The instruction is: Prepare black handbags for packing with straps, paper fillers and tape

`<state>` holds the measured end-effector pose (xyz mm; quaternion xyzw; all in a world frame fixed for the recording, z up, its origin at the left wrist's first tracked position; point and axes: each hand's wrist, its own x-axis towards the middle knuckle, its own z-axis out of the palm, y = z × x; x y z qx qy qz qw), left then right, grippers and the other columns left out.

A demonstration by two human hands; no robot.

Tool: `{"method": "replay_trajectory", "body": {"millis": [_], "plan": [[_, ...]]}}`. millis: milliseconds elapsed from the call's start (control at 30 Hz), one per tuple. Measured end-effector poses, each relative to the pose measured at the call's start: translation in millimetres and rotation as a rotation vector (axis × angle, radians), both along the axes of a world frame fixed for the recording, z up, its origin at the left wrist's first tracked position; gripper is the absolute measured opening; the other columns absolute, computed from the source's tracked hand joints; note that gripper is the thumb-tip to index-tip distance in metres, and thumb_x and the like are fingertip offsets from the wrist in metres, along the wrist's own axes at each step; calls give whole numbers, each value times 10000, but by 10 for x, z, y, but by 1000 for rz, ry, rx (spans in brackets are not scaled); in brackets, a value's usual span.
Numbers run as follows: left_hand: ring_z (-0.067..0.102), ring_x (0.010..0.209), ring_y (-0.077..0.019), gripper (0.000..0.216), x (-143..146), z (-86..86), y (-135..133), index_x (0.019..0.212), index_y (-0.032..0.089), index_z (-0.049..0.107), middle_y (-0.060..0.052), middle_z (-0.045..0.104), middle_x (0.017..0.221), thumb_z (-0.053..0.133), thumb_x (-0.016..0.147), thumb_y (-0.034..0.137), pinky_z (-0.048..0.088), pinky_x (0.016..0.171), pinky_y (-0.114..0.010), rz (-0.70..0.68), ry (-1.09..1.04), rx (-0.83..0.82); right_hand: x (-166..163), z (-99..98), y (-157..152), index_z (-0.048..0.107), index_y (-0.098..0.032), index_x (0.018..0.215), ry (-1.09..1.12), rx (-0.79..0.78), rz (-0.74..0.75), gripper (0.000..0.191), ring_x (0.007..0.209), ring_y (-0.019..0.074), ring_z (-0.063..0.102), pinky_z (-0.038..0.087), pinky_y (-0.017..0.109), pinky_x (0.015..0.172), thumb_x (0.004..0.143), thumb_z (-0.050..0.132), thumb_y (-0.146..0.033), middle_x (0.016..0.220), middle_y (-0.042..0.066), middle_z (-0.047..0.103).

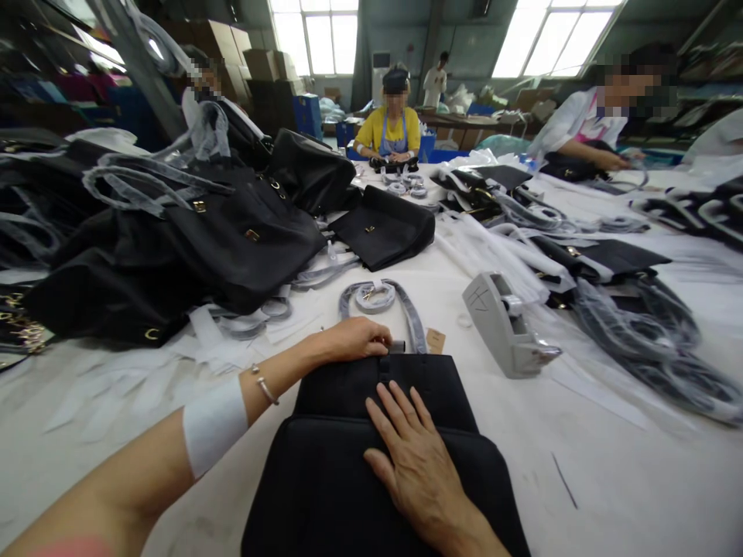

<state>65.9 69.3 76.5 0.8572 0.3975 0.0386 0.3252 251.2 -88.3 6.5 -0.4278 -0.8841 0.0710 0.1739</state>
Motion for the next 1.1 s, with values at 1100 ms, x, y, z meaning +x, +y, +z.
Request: {"method": "replay_trajectory", "body": {"millis": [1100], "plan": [[479,585,-110,169,-61,-34,432,753,167,583,34,541,652,574,612,261,383,519,-186,-147,410,-399,83,85,37,359,-235,1450,168,-135,77,632,1430,256,240,170,496,1187,937,360,-604,1524,69,344]]}}
